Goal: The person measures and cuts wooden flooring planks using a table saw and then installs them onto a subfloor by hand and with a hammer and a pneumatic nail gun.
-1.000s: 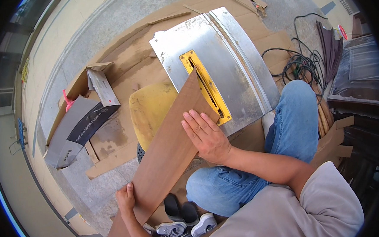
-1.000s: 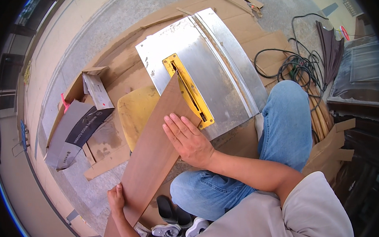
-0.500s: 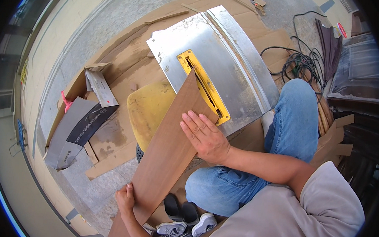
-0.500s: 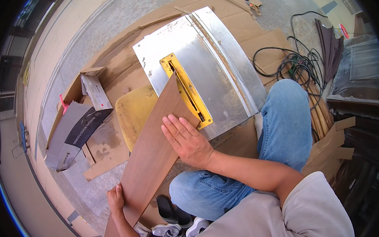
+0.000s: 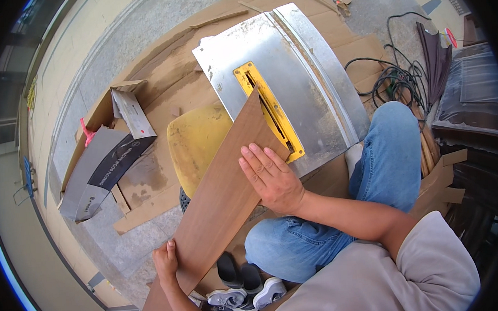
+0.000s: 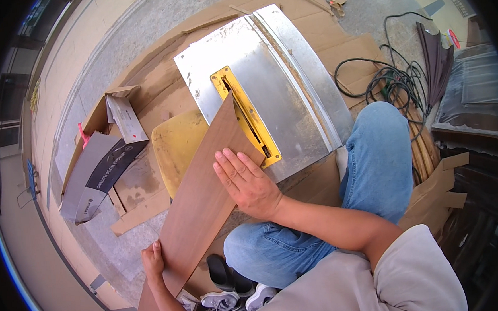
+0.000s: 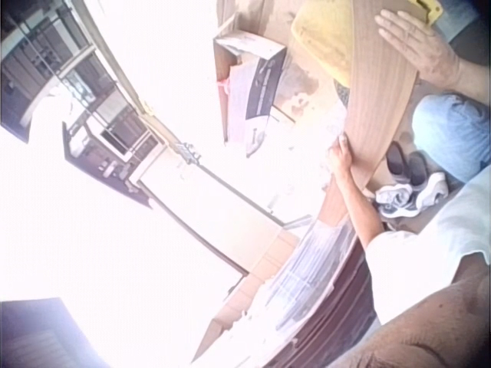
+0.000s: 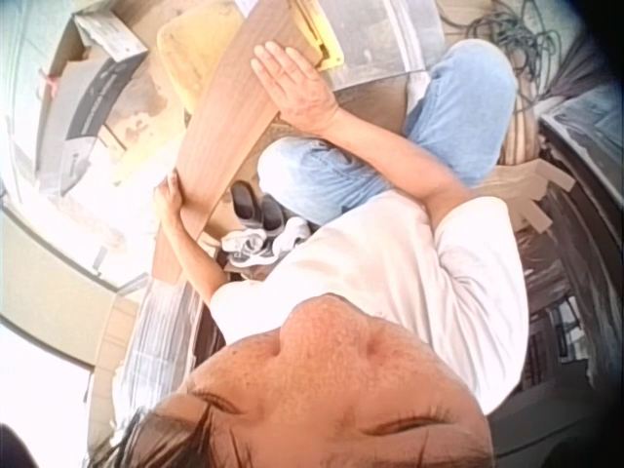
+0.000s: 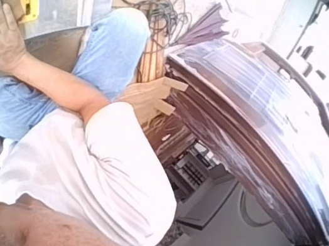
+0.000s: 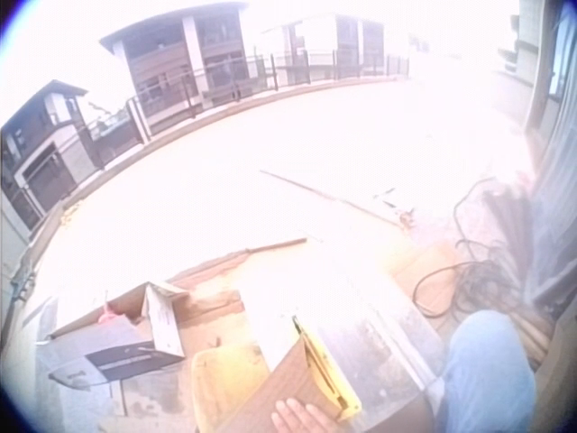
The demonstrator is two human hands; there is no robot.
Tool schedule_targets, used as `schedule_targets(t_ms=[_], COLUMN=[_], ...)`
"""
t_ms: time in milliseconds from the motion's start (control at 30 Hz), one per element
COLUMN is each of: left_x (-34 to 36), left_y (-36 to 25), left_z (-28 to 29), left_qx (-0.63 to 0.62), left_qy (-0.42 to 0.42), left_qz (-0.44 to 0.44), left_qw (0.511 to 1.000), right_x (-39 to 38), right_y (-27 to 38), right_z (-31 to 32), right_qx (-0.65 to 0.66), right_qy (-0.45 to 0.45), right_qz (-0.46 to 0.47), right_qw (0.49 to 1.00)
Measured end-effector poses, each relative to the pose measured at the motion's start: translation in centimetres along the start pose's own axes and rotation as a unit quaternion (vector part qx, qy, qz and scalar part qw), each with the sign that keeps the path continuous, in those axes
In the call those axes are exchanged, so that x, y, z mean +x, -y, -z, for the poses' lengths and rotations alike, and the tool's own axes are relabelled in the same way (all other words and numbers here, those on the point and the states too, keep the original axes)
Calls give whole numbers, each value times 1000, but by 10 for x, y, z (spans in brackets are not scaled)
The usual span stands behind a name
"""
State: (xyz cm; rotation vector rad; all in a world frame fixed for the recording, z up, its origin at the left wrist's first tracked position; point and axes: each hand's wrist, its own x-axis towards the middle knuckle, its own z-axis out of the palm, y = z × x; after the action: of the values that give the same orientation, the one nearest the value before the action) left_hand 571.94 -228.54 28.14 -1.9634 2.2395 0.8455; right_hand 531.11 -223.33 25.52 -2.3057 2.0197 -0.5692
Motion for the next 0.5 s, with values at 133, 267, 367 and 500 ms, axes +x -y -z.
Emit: schedule_targets(t_ms=[133,267,367,500], left_x=[1,2,2,3], left_y=[1,8,6,9], left_z=[0,-2,-1,-4], left_qx=[7,13,20,18], left_qy=[3,5,5,7], left_qz=[-2,-4,-6,-7], left_qw=[1000,1000,1000,1000], right_x=[1,1,2,3], right_y=[-1,-1,-1,-1], right_z=[-1,-1,-1,-1], right_qx=[-5,0,0,-1], right_qy=[-8,-6,-4,1], right_qz=[0,-2,-4,-5], right_qw=[1000,1000,1000,1000])
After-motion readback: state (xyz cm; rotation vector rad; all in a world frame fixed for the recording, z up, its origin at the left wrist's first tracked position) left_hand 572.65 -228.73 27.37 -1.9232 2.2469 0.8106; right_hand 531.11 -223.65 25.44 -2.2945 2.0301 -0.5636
